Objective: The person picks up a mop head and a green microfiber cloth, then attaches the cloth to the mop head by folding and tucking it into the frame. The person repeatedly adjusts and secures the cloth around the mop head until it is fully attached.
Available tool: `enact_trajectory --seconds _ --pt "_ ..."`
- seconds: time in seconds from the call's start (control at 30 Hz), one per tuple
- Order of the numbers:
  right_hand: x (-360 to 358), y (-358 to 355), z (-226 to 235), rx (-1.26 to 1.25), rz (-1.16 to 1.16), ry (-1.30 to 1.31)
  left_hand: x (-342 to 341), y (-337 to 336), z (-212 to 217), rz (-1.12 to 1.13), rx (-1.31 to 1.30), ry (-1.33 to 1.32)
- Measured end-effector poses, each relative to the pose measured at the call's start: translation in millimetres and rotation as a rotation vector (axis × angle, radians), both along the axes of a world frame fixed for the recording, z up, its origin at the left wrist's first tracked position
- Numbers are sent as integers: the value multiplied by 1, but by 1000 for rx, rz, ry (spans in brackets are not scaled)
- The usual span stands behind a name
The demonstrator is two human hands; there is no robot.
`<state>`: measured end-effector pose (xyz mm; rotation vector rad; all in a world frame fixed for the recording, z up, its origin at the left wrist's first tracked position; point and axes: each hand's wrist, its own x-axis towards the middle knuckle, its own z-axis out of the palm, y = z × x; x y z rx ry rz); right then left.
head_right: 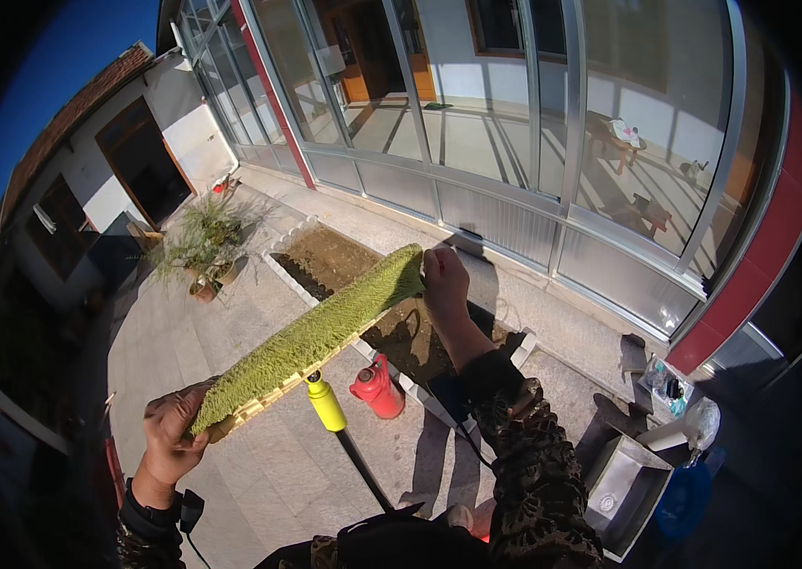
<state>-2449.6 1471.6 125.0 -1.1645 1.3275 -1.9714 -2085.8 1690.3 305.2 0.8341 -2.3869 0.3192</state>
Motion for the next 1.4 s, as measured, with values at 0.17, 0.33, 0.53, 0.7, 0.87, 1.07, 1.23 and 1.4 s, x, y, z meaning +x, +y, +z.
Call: enact_trajectory --seconds 0.17,0.33,0.53,0.7,0.87,1.07,1.23,1.4 --pt "45 83 -20 298 457 -475 4 -3 -2 5 14 -4" --pt "92 130 3 306 881 -764 4 -8 -4 8 31 -5" --pt "107 138 21 180 1018 -928 2 -6 -3 16 38 8" --pt "108 139 26 209 1032 -949 5 -4 -5 39 66 15" --pt "106 146 39 157 1038 -899 6 -5 -8 57 55 5" --pt "113 144 48 321 880 -860 4 -5 -8 38 34 15" --pt "121 141 45 244 869 -872 6 -1 -7 43 49 -15" --pt "130 137 43 129 859 -979 9 -2 -9 -6 23 -1"
